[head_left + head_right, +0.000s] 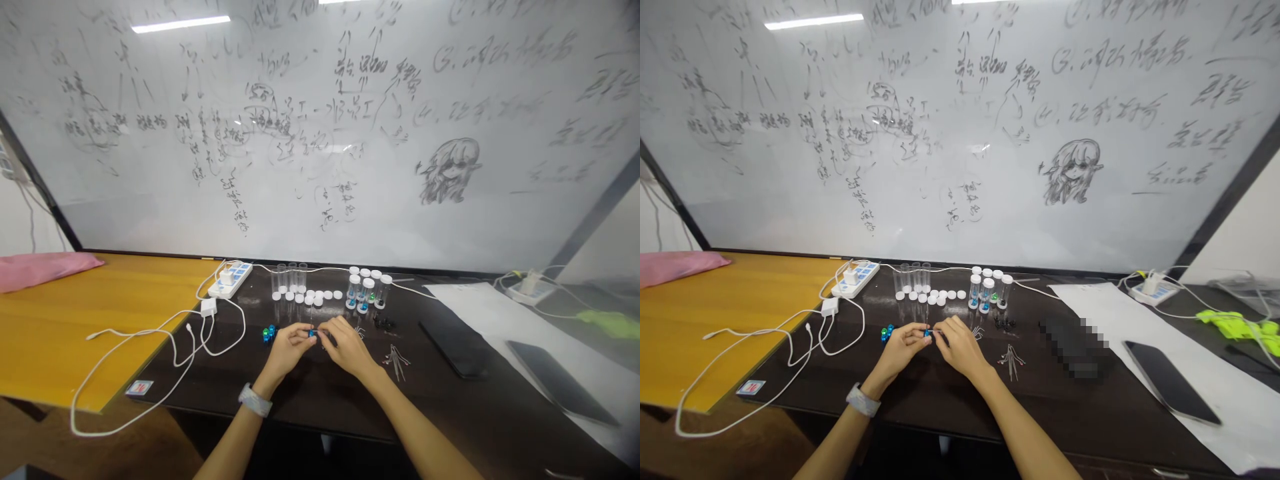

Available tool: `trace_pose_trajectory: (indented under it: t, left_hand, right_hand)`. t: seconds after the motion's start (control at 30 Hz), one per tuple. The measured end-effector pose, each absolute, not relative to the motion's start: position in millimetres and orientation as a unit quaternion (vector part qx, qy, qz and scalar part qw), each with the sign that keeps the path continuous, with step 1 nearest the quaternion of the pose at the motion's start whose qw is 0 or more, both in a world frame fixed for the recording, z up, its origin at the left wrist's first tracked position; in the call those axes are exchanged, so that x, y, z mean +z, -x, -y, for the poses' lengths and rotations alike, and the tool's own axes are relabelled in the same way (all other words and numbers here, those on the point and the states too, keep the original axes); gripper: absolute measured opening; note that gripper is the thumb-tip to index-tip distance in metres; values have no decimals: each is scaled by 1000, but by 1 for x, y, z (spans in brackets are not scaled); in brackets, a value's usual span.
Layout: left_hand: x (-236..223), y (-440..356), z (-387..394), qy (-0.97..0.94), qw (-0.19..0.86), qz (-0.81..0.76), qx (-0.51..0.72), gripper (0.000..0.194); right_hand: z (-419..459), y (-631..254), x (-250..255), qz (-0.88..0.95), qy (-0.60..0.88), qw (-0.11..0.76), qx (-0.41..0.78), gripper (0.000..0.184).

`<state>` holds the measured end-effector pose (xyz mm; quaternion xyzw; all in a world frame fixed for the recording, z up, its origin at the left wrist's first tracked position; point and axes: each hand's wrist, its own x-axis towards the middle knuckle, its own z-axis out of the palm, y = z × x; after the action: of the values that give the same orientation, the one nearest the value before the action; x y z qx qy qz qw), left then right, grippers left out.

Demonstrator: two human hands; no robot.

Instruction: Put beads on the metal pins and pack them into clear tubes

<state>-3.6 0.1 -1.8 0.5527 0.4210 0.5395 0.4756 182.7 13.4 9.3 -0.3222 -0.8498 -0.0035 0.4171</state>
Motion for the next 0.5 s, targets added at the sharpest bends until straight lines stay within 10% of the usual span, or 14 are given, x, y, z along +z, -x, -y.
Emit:
trace_pose_trajectory:
  t: [0.5]
  left_hand:
    - [-1, 4, 0, -564, 470, -424, 530, 40]
  right_hand:
    - [-14, -182, 8, 852, 332, 404, -31, 18]
